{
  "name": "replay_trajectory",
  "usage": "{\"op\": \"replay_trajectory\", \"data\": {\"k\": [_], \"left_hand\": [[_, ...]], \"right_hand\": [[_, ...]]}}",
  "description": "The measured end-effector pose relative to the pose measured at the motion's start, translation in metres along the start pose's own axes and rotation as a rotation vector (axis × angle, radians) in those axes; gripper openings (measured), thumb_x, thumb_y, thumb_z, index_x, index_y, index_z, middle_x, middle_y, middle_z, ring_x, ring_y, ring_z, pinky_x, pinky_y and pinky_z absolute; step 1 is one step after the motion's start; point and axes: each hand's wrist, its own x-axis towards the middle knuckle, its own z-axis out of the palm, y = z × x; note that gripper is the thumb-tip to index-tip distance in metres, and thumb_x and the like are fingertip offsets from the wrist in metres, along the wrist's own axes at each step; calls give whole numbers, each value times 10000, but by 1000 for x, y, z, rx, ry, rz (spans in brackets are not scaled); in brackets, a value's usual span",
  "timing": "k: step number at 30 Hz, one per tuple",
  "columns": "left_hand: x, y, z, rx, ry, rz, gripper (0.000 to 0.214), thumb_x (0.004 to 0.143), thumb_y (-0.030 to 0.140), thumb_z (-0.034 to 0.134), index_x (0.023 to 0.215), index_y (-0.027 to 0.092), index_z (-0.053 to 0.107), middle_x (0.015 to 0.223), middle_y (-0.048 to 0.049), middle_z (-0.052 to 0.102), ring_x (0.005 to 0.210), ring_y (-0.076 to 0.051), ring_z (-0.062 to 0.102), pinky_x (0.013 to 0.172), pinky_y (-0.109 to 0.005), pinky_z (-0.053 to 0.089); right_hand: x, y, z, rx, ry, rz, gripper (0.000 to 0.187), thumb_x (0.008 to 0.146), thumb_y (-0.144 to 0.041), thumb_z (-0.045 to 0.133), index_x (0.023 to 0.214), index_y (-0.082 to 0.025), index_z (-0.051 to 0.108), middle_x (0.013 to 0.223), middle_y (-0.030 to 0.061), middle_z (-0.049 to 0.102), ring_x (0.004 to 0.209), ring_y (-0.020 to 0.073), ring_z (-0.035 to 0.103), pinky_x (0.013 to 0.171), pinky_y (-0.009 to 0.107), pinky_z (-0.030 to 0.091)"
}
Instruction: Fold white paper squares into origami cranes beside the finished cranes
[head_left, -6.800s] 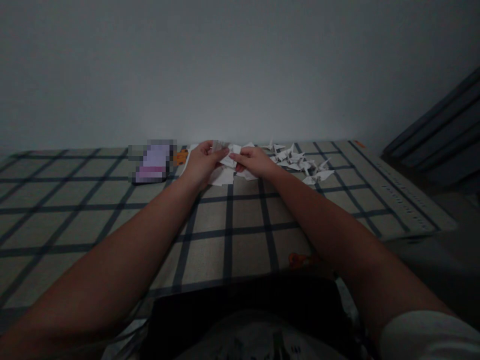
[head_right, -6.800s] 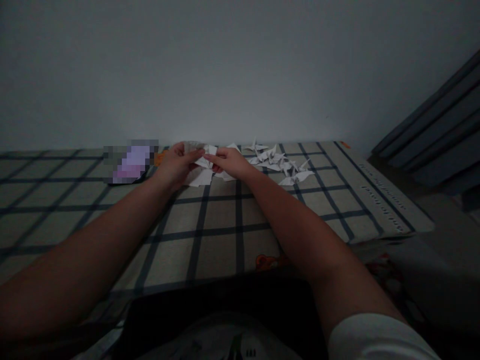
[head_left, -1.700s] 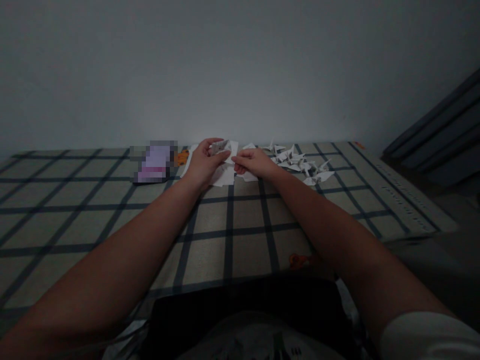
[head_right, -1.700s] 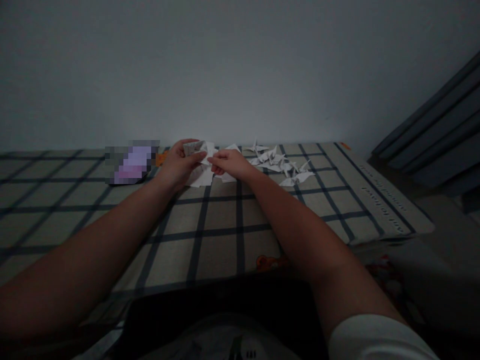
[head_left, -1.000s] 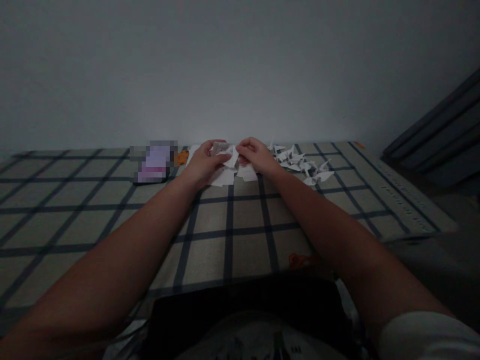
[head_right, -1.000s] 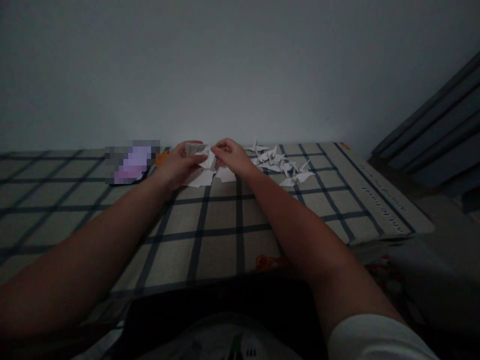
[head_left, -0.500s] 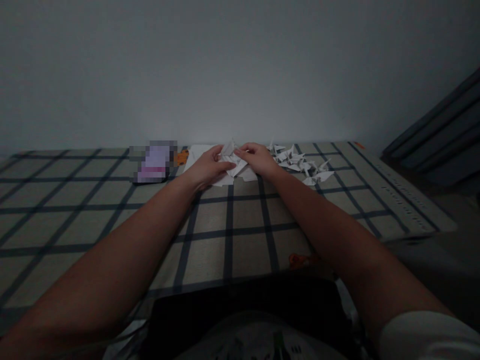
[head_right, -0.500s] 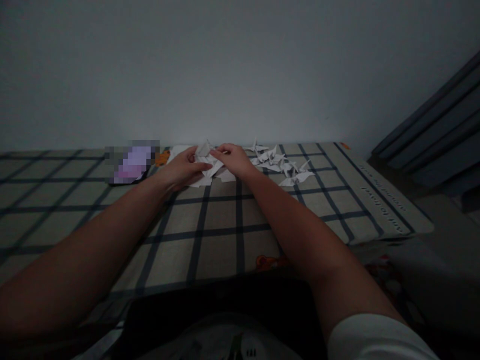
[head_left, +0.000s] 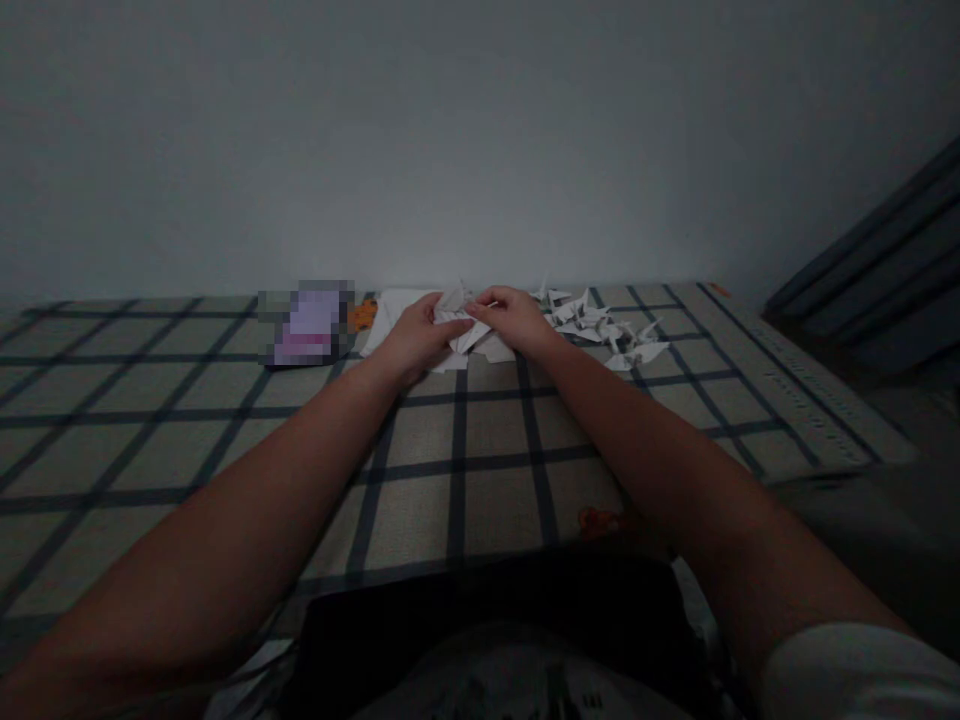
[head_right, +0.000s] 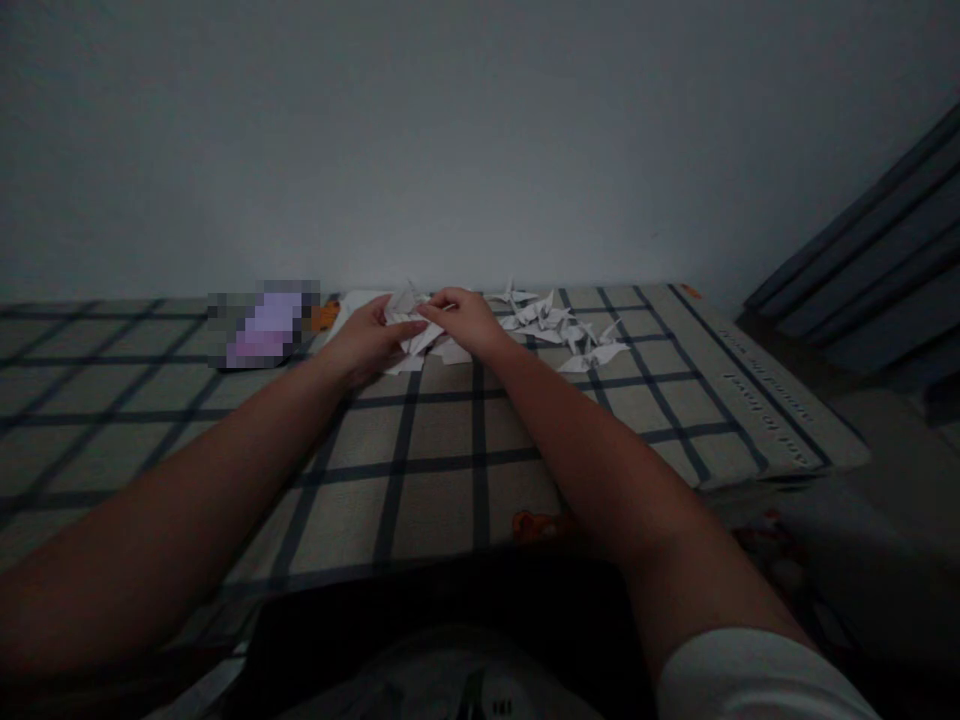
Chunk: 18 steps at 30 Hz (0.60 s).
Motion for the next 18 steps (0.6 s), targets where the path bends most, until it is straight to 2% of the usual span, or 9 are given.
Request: {"op": "replay_trajectory", "data": {"k": [4, 7, 10, 15, 18], "left_hand": [[-5, 9, 0, 34, -40, -80, 411, 655, 143, 787, 1038, 161, 641, 939, -54, 716, 768, -160, 669, 691, -258, 522], [-9, 14, 1, 68, -95, -142, 413, 662, 115, 780, 1054, 163, 659, 919, -58, 724, 714, -147, 659, 627, -235, 508], [-9, 16, 0, 80, -116, -149, 412, 660, 103, 775, 1055, 159, 670, 926, -59, 727, 682, -130, 645, 594, -217, 491], [-5, 15, -5, 53, -159, -129, 403, 642, 111, 786, 1029, 149, 678, 924, -50, 725, 663, -113, 633, 588, -209, 478], [-5, 14, -6, 55, -185, -156, 418, 631, 96, 780, 1034, 152, 683, 891, -46, 724, 654, -116, 629, 583, -214, 473]], "right_hand": [[2, 3, -2, 65, -22, 28, 188, 824, -335, 687, 845, -149, 691, 776, 7, 661, 657, 104, 533, 653, 243, 437], [2, 5, -4, 120, -60, 42, 161, 815, -306, 692, 842, -148, 703, 783, 10, 677, 640, 95, 537, 642, 236, 448], [2, 4, -4, 144, -57, 64, 144, 805, -288, 702, 793, -145, 692, 735, 2, 658, 605, 87, 522, 612, 228, 448], [1, 0, -1, 156, 19, 74, 145, 796, -279, 714, 767, -144, 668, 718, -6, 648, 595, 80, 521, 593, 217, 449], [1, 2, -2, 174, -25, 88, 144, 780, -280, 731, 797, -144, 686, 754, 1, 668, 591, 80, 526, 589, 224, 452]]}}
